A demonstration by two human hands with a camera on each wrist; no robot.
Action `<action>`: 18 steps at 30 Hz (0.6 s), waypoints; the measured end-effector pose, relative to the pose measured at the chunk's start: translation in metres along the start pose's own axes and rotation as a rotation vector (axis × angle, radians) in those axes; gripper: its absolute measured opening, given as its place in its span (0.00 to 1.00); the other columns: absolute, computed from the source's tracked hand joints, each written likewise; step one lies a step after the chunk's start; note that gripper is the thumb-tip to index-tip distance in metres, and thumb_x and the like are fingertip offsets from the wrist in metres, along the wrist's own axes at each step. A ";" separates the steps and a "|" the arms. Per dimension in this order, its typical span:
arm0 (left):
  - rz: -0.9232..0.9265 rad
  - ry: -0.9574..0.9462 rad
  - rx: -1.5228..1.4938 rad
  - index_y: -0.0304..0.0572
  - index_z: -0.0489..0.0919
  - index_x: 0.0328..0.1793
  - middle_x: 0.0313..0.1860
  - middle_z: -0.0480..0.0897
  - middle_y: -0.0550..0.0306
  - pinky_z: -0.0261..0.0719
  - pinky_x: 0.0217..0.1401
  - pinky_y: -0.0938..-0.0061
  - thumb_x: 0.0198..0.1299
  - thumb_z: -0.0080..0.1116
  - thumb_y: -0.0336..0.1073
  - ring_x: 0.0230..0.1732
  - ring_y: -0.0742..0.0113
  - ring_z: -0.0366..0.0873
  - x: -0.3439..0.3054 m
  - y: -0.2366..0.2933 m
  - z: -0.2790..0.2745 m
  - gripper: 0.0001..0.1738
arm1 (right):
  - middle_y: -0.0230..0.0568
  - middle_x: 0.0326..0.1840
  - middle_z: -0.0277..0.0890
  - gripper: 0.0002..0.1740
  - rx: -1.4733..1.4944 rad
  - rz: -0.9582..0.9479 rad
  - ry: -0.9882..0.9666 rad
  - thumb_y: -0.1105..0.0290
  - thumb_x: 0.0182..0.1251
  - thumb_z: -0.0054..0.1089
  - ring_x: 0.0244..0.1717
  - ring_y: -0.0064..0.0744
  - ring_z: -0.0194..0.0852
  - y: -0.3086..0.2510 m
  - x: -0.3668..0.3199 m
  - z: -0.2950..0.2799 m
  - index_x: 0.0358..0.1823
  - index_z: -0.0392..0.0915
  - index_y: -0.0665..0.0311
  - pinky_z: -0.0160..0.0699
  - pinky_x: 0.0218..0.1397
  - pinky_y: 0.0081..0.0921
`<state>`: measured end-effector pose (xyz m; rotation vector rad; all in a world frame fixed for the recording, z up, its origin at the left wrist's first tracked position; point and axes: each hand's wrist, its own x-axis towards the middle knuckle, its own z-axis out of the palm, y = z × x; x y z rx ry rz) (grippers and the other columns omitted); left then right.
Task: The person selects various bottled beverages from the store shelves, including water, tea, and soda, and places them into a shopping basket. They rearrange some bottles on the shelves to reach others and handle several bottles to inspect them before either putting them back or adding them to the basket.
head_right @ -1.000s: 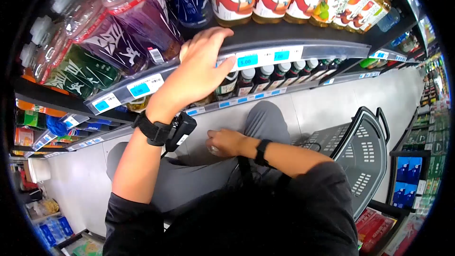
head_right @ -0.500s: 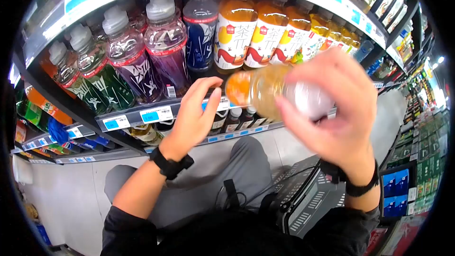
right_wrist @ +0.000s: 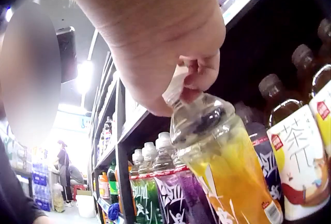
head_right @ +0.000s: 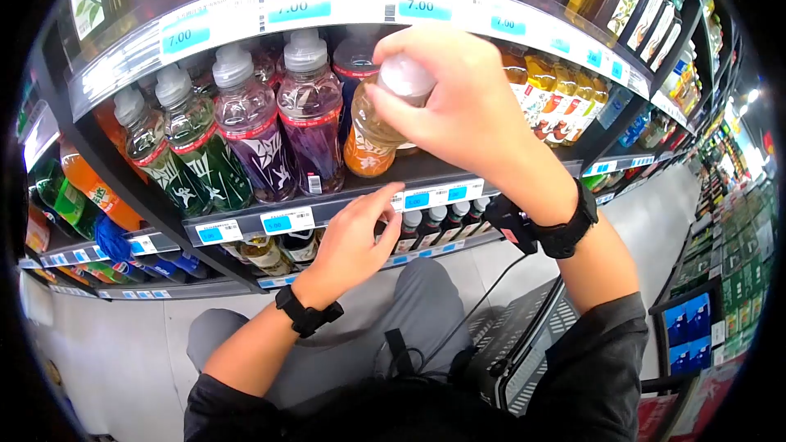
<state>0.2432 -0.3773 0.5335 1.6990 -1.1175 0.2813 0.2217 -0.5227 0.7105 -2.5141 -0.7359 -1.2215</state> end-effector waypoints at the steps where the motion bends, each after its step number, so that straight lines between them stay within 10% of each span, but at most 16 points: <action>1: -0.118 -0.016 -0.076 0.36 0.73 0.61 0.35 0.80 0.50 0.77 0.44 0.65 0.61 0.56 0.27 0.38 0.55 0.79 -0.001 0.001 -0.001 0.21 | 0.44 0.37 0.79 0.14 -0.005 -0.032 0.001 0.72 0.51 0.70 0.36 0.44 0.79 0.001 0.000 0.004 0.39 0.78 0.66 0.78 0.41 0.30; 9: -0.285 -0.019 -0.164 0.36 0.66 0.70 0.35 0.79 0.53 0.75 0.38 0.72 0.62 0.56 0.28 0.35 0.64 0.77 0.004 -0.007 -0.002 0.28 | 0.52 0.47 0.77 0.17 0.043 0.297 -0.100 0.72 0.62 0.62 0.42 0.51 0.79 0.013 -0.011 0.022 0.53 0.77 0.62 0.78 0.44 0.35; 18: -0.202 0.017 -0.048 0.34 0.71 0.62 0.45 0.78 0.48 0.76 0.49 0.66 0.61 0.56 0.27 0.46 0.55 0.78 0.004 -0.013 -0.002 0.22 | 0.57 0.48 0.77 0.17 -0.029 0.103 0.012 0.76 0.66 0.54 0.49 0.60 0.76 0.037 -0.014 0.046 0.56 0.75 0.63 0.77 0.52 0.43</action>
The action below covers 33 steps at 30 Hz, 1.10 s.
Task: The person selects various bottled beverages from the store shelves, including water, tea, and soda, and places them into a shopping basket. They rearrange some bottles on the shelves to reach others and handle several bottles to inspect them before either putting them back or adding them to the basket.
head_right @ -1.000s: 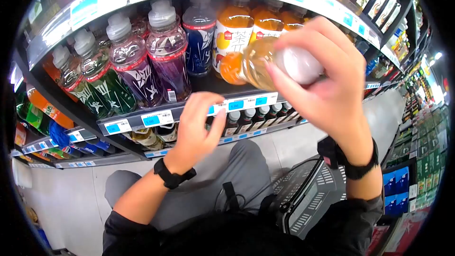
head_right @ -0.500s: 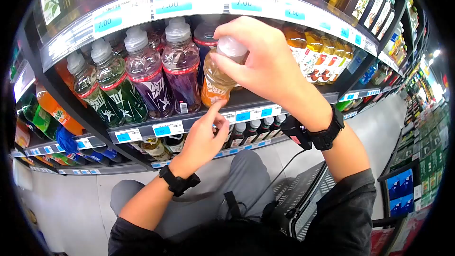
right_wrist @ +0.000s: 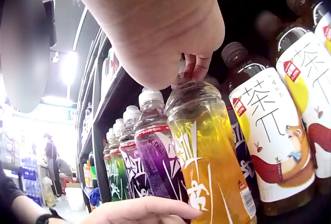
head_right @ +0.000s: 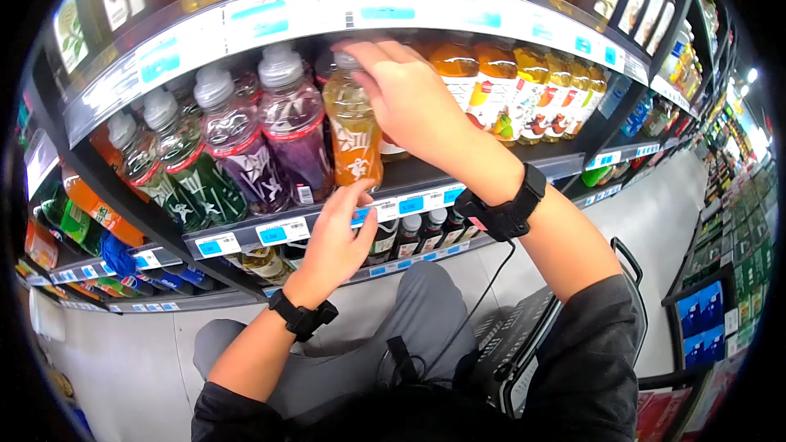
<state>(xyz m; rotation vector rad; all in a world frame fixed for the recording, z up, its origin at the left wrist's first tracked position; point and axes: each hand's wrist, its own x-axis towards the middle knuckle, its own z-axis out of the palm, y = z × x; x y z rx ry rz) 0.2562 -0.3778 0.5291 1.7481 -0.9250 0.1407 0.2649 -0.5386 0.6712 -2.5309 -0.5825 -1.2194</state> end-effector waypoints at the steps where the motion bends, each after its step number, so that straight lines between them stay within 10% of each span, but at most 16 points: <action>1: 0.137 0.002 0.142 0.33 0.73 0.59 0.46 0.77 0.46 0.75 0.50 0.64 0.59 0.57 0.26 0.48 0.51 0.77 0.002 0.001 -0.002 0.20 | 0.56 0.49 0.77 0.18 0.061 -0.009 0.007 0.76 0.65 0.53 0.50 0.60 0.76 0.000 -0.003 -0.001 0.57 0.74 0.63 0.77 0.53 0.43; 4: 0.446 -0.019 0.396 0.33 0.78 0.49 0.49 0.75 0.46 0.74 0.59 0.58 0.49 0.61 0.23 0.57 0.46 0.73 0.010 0.002 0.001 0.18 | 0.46 0.52 0.73 0.27 0.090 -0.019 0.018 0.80 0.62 0.58 0.43 0.35 0.77 -0.002 -0.025 -0.013 0.64 0.68 0.63 0.77 0.49 0.30; 10: 0.574 -0.188 0.521 0.35 0.78 0.51 0.55 0.75 0.43 0.65 0.72 0.53 0.48 0.61 0.26 0.66 0.44 0.68 0.022 -0.007 0.023 0.20 | 0.48 0.52 0.73 0.27 0.299 0.264 -0.206 0.72 0.63 0.63 0.45 0.38 0.75 -0.011 -0.094 -0.032 0.63 0.67 0.66 0.77 0.51 0.31; 17: 0.532 -0.255 0.385 0.32 0.78 0.50 0.60 0.72 0.36 0.69 0.66 0.53 0.52 0.59 0.27 0.63 0.38 0.69 0.020 -0.024 0.036 0.17 | 0.46 0.47 0.76 0.28 0.458 0.592 -0.210 0.65 0.62 0.67 0.42 0.33 0.76 0.004 -0.116 0.021 0.60 0.68 0.69 0.78 0.43 0.29; 22: 0.569 -0.347 0.326 0.35 0.79 0.47 0.49 0.79 0.45 0.74 0.62 0.58 0.50 0.59 0.29 0.56 0.46 0.76 0.013 -0.030 0.041 0.16 | 0.45 0.20 0.76 0.33 0.290 0.536 -0.169 0.54 0.58 0.71 0.21 0.41 0.77 0.016 -0.108 0.062 0.56 0.71 0.69 0.74 0.29 0.31; 26: 0.981 -0.382 0.475 0.38 0.79 0.40 0.40 0.78 0.53 0.80 0.52 0.68 0.46 0.58 0.33 0.43 0.57 0.79 -0.005 -0.022 0.045 0.13 | 0.39 0.23 0.80 0.33 0.248 0.558 -0.246 0.49 0.52 0.74 0.23 0.38 0.80 0.028 -0.113 0.071 0.49 0.74 0.66 0.77 0.30 0.29; 33: 0.854 -0.503 0.439 0.35 0.79 0.41 0.32 0.76 0.55 0.80 0.49 0.68 0.47 0.59 0.31 0.39 0.60 0.77 -0.016 0.022 0.018 0.13 | 0.40 0.21 0.79 0.38 0.024 0.431 -0.200 0.42 0.46 0.74 0.23 0.39 0.81 0.020 -0.116 0.079 0.45 0.73 0.68 0.78 0.28 0.32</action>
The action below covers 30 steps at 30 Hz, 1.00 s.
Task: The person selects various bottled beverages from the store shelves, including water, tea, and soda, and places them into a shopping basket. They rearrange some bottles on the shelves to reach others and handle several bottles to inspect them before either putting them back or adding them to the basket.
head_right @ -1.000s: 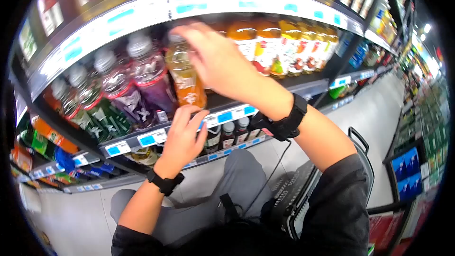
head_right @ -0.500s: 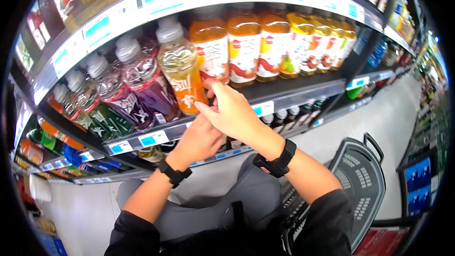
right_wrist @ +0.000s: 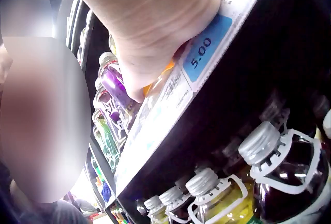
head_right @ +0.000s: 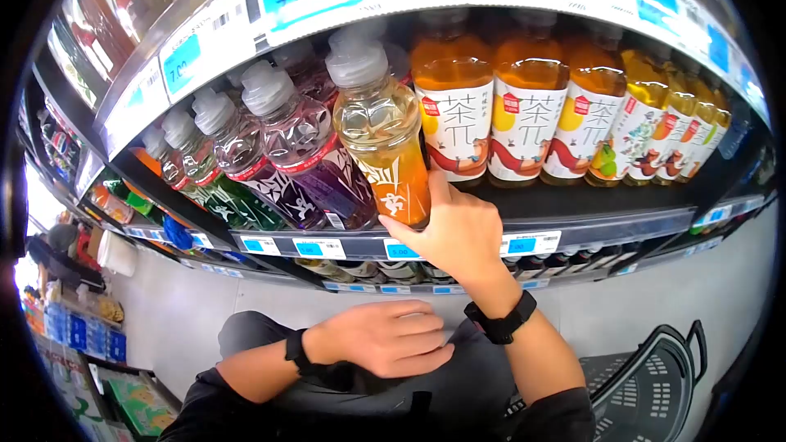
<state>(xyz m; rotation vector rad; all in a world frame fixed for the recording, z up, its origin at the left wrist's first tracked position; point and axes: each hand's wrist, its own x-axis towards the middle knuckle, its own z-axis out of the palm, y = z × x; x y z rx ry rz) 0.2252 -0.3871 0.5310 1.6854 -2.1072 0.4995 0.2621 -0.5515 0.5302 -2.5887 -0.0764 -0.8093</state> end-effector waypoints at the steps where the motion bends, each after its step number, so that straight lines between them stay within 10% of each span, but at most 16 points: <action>1: -0.030 0.011 0.002 0.34 0.80 0.41 0.31 0.75 0.55 0.81 0.48 0.68 0.47 0.59 0.30 0.38 0.61 0.76 0.000 0.004 -0.009 0.13 | 0.40 0.21 0.79 0.38 0.025 -0.003 -0.004 0.42 0.46 0.74 0.23 0.39 0.81 0.001 -0.001 0.001 0.45 0.73 0.68 0.78 0.28 0.32; 16: -0.379 -0.129 -0.007 0.34 0.79 0.42 0.30 0.73 0.57 0.77 0.48 0.71 0.54 0.57 0.31 0.35 0.63 0.75 -0.099 0.048 -0.056 0.11 | 0.46 0.27 0.79 0.42 -0.004 -0.003 0.100 0.52 0.44 0.74 0.29 0.52 0.78 0.007 -0.011 0.023 0.58 0.71 0.70 0.76 0.33 0.39; 30: -0.400 0.062 -0.436 0.35 0.76 0.44 0.31 0.71 0.55 0.73 0.46 0.66 0.59 0.52 0.38 0.38 0.59 0.72 -0.217 0.097 -0.017 0.13 | 0.49 0.30 0.76 0.20 -0.047 -0.020 0.193 0.61 0.63 0.58 0.28 0.45 0.74 0.042 -0.024 0.037 0.46 0.75 0.73 0.71 0.35 0.35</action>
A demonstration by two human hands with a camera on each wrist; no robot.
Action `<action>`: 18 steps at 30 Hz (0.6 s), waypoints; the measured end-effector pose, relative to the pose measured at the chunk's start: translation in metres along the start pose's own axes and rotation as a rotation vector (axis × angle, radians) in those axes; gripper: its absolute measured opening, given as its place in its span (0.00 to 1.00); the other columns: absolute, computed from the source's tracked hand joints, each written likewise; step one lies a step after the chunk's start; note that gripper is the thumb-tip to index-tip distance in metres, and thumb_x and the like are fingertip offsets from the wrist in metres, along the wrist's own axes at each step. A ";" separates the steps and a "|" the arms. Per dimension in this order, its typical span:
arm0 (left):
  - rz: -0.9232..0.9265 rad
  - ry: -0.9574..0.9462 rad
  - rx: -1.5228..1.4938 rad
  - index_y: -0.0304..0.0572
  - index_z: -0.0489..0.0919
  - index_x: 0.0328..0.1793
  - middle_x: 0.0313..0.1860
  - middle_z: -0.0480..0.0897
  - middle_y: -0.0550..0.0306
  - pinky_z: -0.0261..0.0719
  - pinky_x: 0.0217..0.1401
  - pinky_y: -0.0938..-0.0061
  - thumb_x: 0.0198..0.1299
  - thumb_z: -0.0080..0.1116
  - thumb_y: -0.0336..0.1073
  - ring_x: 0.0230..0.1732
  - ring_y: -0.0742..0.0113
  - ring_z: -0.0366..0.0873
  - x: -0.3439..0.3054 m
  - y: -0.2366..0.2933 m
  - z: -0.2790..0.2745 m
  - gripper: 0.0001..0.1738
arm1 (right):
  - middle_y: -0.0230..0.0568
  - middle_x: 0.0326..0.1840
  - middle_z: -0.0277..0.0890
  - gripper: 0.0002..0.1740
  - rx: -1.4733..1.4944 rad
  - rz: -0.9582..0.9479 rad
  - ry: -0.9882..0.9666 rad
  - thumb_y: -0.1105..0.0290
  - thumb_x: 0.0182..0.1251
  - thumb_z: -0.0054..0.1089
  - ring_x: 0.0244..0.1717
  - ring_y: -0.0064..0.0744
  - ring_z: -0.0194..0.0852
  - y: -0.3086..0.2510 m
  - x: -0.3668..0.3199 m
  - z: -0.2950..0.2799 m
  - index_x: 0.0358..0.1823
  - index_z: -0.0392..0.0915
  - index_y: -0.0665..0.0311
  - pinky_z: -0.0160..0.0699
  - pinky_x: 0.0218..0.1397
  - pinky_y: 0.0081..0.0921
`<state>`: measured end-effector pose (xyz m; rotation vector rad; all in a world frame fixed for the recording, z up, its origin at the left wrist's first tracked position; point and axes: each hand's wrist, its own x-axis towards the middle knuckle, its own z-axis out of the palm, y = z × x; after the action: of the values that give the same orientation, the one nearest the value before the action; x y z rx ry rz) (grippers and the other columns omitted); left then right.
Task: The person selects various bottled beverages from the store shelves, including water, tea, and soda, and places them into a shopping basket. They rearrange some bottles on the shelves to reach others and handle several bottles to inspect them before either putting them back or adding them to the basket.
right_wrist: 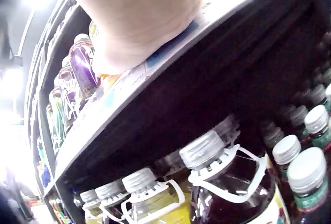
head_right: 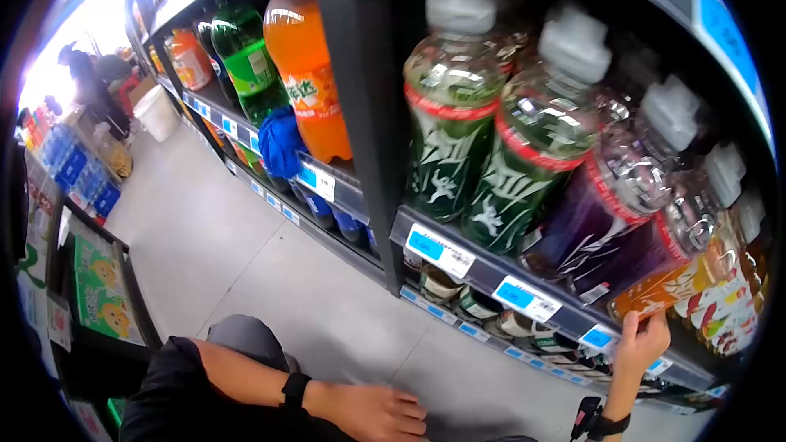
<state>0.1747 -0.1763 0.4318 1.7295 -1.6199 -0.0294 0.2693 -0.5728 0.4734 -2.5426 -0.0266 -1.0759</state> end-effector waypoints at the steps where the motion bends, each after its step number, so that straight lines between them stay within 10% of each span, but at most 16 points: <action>1: 0.011 -0.007 -0.039 0.38 0.76 0.44 0.31 0.72 0.56 0.73 0.45 0.67 0.60 0.52 0.39 0.37 0.61 0.72 -0.009 0.003 0.001 0.13 | 0.48 0.30 0.75 0.19 -0.011 -0.106 0.082 0.62 0.65 0.57 0.27 0.43 0.71 0.006 -0.001 0.004 0.45 0.75 0.74 0.69 0.34 0.35; 18: 0.127 0.152 -0.211 0.40 0.84 0.37 0.28 0.77 0.62 0.78 0.35 0.75 0.46 0.65 0.27 0.29 0.66 0.76 -0.078 0.001 -0.069 0.09 | 0.58 0.32 0.75 0.23 -0.334 0.000 -0.074 0.54 0.76 0.42 0.37 0.59 0.74 -0.035 0.011 -0.012 0.42 0.73 0.70 0.70 0.42 0.44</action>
<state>0.1924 -0.0741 0.4459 1.4318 -1.5523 -0.0070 0.2631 -0.5461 0.4999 -2.8775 0.1451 -1.0612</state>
